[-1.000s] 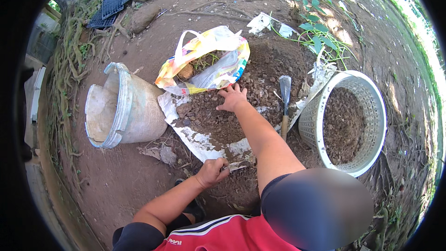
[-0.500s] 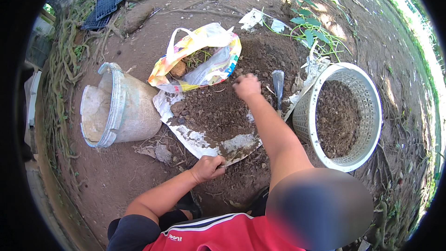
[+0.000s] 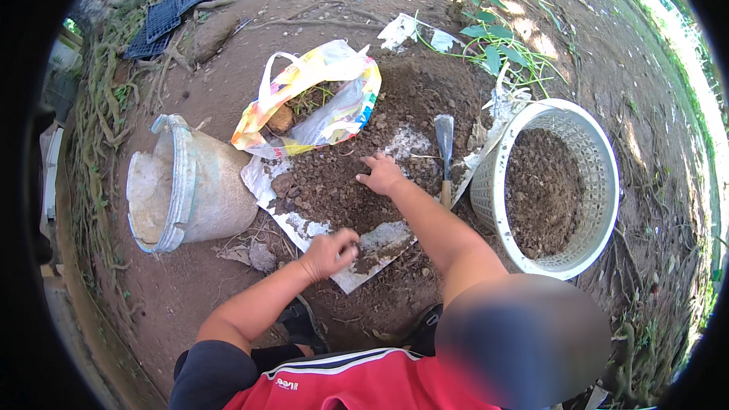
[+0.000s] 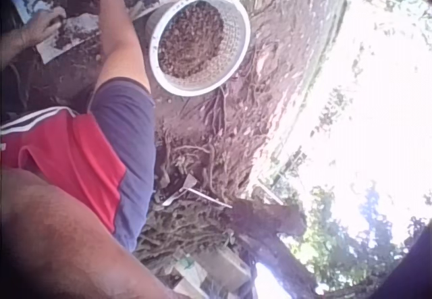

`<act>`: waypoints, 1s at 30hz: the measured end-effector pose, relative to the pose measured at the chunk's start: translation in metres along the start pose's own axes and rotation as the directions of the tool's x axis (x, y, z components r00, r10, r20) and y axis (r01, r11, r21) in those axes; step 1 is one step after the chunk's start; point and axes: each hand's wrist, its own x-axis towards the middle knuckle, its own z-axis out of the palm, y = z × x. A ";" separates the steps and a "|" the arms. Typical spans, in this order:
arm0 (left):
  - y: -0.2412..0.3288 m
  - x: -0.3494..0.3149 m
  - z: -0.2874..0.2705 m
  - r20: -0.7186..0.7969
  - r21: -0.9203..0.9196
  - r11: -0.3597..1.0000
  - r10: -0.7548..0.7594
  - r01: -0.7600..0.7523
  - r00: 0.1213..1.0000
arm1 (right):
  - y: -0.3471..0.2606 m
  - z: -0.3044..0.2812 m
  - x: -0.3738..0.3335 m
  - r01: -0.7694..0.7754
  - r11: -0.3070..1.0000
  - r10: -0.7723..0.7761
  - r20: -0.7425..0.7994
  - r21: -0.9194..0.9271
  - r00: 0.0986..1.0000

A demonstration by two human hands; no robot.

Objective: The person kneels on the ground and mixes soil with both hands on a white sheet, then transfers portions into a white basket. They add organic material from a colorful bag and use a small hand trowel to break up clumps and mix the contents.

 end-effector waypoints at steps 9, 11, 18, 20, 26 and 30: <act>-0.079 0.113 -0.047 -0.092 0.115 0.951 -0.279 0.289 0.956 | 0.028 -0.047 0.044 -0.073 0.994 0.090 -0.217 0.086 0.972; -0.094 0.135 -0.065 -0.105 0.180 0.904 -0.375 0.389 0.921 | 0.026 -0.043 0.056 -0.124 0.989 0.139 -0.229 0.081 0.963; -0.115 0.156 -0.131 -0.302 0.029 0.930 -0.341 0.366 0.890 | -0.006 -0.001 0.078 0.038 0.999 -0.043 -0.184 -0.028 0.982; -0.115 0.153 -0.132 -0.255 0.054 0.927 -0.347 0.371 0.903 | -0.010 0.005 0.072 0.126 0.991 -0.132 -0.160 -0.045 0.978; -0.120 0.157 -0.132 -0.277 0.046 0.921 -0.361 0.387 0.891 | -0.017 -0.001 0.047 0.337 0.937 -0.321 0.146 -0.094 0.936; -0.116 0.156 -0.139 -0.266 0.042 0.921 -0.364 0.388 0.892 | -0.026 -0.024 0.075 0.039 0.992 -0.088 0.443 0.118 0.892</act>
